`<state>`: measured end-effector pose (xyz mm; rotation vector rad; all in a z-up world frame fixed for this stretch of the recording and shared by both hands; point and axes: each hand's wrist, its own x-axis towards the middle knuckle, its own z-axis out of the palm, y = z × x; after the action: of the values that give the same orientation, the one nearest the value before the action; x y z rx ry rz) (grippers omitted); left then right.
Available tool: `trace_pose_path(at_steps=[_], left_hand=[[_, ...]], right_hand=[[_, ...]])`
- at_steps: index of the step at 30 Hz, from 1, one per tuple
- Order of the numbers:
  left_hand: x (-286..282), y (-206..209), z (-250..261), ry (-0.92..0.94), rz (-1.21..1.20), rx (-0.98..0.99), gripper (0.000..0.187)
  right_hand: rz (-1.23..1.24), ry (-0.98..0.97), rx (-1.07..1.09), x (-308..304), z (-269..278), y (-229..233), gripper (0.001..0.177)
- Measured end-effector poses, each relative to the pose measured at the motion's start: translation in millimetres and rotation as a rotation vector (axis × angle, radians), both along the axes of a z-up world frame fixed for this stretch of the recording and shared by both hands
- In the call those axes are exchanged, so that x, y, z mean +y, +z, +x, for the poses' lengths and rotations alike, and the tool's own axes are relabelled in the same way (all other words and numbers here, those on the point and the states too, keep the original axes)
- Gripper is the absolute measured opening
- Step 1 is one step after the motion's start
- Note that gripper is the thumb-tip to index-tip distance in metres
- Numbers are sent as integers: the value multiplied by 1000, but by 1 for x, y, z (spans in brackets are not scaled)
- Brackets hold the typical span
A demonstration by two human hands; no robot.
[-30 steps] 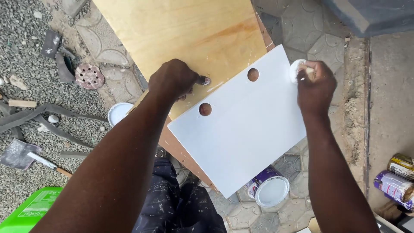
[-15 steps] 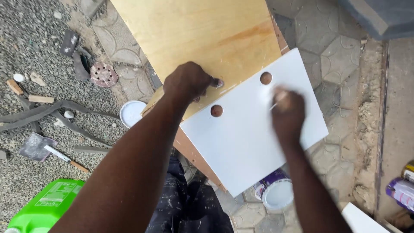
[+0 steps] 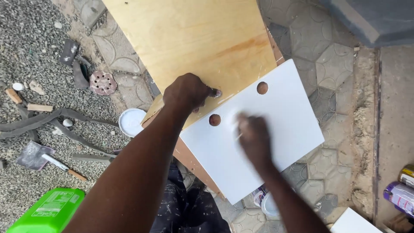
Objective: Applying white paint to furniture panels using a small sponge applicator
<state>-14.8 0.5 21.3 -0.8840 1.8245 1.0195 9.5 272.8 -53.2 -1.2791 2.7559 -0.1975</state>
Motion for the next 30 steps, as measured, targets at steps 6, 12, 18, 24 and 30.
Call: trace_pose_path(at_steps=[6, 12, 18, 24, 30], left_hand=[[0, -2, 2, 67, 15, 31, 18], [0, -3, 2, 84, 31, 39, 22], [-4, 10, -3, 11, 39, -18, 23], [-2, -20, 0, 30, 56, -51, 45], [-4, -20, 1, 14, 68, -44, 48]], right_hand=[[-281, -272, 139, 31, -168, 2, 11], [-262, -264, -117, 29, -145, 16, 11], [-318, -492, -71, 48, -126, 15, 9], [-348, -128, -372, -65, 96, 19, 43], [-14, 26, 100, -11, 13, -35, 19]])
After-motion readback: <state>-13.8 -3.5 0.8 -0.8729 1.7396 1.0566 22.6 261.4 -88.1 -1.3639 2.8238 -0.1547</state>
